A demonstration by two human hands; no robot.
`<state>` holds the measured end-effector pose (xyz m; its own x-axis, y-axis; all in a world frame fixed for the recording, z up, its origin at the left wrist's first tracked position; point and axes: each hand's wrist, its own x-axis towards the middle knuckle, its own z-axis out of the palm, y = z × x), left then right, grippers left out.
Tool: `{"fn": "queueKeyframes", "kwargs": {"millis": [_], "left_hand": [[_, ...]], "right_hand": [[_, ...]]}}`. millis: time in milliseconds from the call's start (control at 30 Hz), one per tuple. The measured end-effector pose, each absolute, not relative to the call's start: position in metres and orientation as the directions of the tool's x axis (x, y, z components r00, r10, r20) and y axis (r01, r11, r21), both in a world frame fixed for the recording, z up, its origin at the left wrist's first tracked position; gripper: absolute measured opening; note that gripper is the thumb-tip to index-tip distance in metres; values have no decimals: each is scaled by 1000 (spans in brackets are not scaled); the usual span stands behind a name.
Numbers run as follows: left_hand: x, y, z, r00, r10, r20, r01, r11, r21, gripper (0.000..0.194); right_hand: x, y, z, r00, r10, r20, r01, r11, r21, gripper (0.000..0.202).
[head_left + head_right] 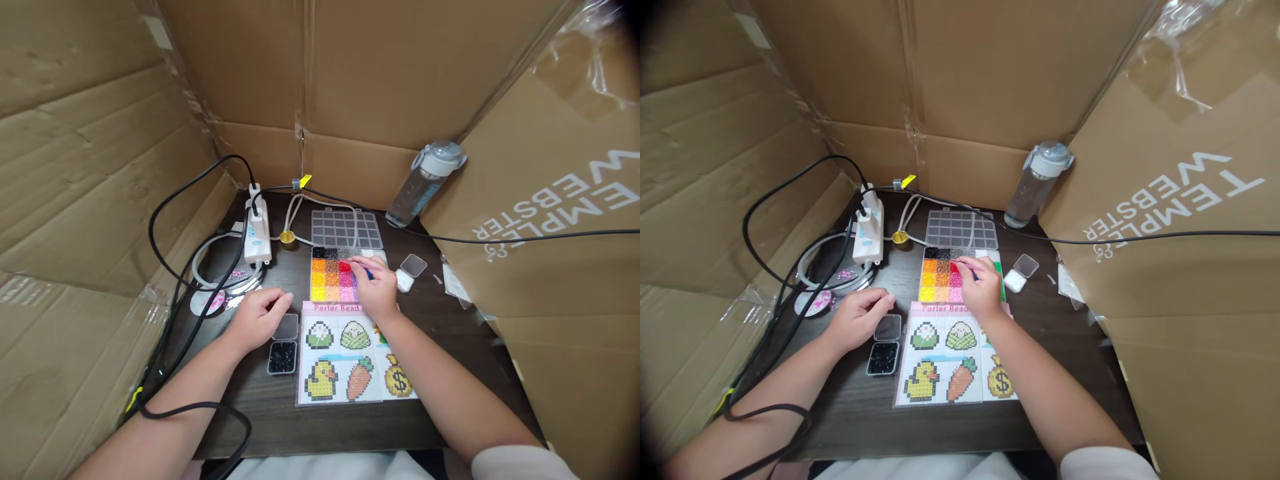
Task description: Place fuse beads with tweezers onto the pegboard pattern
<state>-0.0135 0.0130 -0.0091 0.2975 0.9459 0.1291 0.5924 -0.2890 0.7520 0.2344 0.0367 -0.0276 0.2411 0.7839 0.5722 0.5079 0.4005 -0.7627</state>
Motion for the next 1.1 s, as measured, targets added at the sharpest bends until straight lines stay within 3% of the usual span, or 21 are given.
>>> {"fn": "queueKeyframes", "kwargs": {"millis": [500, 1100], "left_hand": [[-14, 12, -10, 293, 947, 132, 595, -289, 750, 43], [-14, 12, -9, 302, 946, 120, 591, -285, 755, 40]], "right_hand": [[232, 36, -28, 142, 777, 614, 591, 431, -682, 15], [231, 37, -28, 186, 820, 541, 523, 384, -761, 16]]}}
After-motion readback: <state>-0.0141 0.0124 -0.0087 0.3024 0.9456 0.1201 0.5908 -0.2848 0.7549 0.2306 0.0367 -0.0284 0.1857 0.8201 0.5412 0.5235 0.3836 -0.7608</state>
